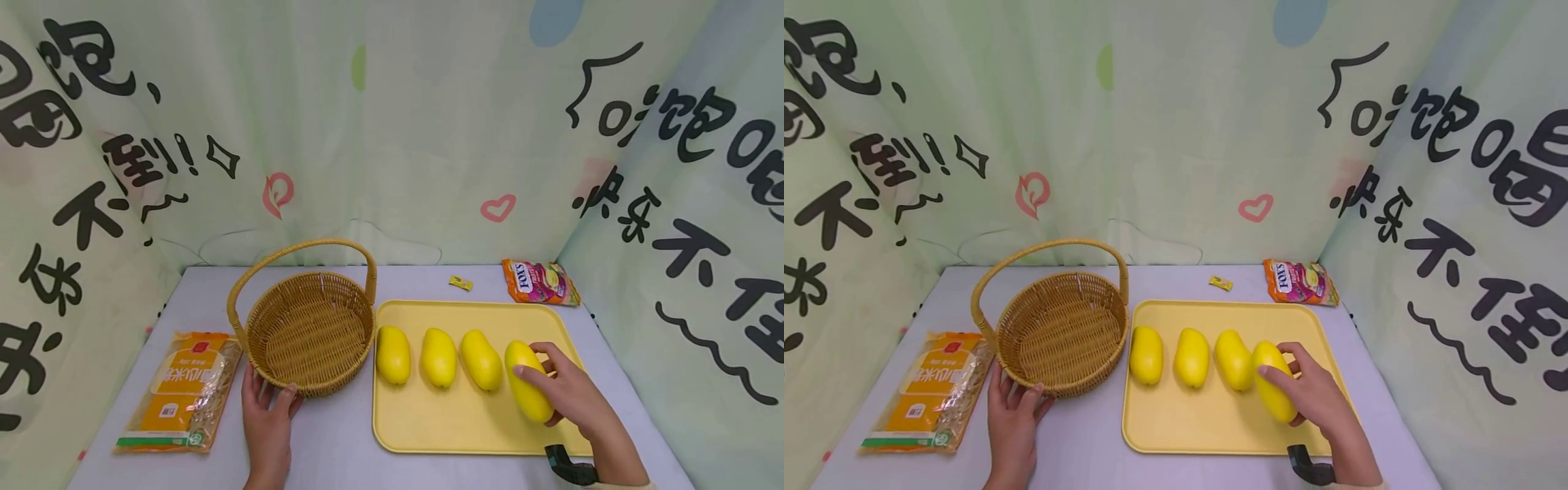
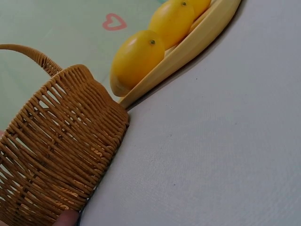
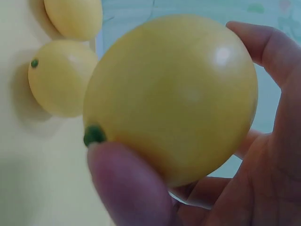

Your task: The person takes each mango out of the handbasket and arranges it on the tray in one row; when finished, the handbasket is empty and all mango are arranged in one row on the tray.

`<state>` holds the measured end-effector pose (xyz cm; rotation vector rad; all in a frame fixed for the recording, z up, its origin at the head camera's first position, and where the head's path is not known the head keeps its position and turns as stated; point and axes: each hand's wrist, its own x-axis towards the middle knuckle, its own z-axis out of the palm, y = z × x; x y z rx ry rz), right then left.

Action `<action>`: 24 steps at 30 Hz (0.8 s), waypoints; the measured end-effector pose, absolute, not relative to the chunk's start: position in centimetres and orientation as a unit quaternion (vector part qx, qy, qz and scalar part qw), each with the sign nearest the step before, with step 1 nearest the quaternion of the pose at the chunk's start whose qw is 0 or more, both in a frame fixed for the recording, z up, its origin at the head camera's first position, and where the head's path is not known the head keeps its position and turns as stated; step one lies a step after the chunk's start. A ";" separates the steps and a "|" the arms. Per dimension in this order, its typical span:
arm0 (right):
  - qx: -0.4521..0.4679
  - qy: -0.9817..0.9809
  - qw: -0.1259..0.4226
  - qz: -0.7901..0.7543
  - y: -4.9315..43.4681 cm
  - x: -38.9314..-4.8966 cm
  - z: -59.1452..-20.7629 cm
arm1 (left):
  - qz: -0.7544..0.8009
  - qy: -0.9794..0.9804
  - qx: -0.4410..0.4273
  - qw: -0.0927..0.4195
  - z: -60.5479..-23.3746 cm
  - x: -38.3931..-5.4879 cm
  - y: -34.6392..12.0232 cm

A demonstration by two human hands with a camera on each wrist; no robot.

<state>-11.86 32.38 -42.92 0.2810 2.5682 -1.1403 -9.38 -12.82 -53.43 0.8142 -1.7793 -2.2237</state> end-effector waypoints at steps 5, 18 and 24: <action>0.107 0.909 0.148 -0.376 32.9 -12.4 -42.8 | -0.749 -0.596 0.275 0.087 -53.3 -9.4 -12.8; 0.104 0.938 0.129 -0.303 33.6 -15.0 -43.8 | -0.749 -0.598 0.273 0.086 -53.4 -9.3 -12.9; 0.118 0.944 0.128 -0.281 33.5 -16.0 -44.4 | -0.747 -0.600 0.271 0.091 -53.4 -9.3 -12.8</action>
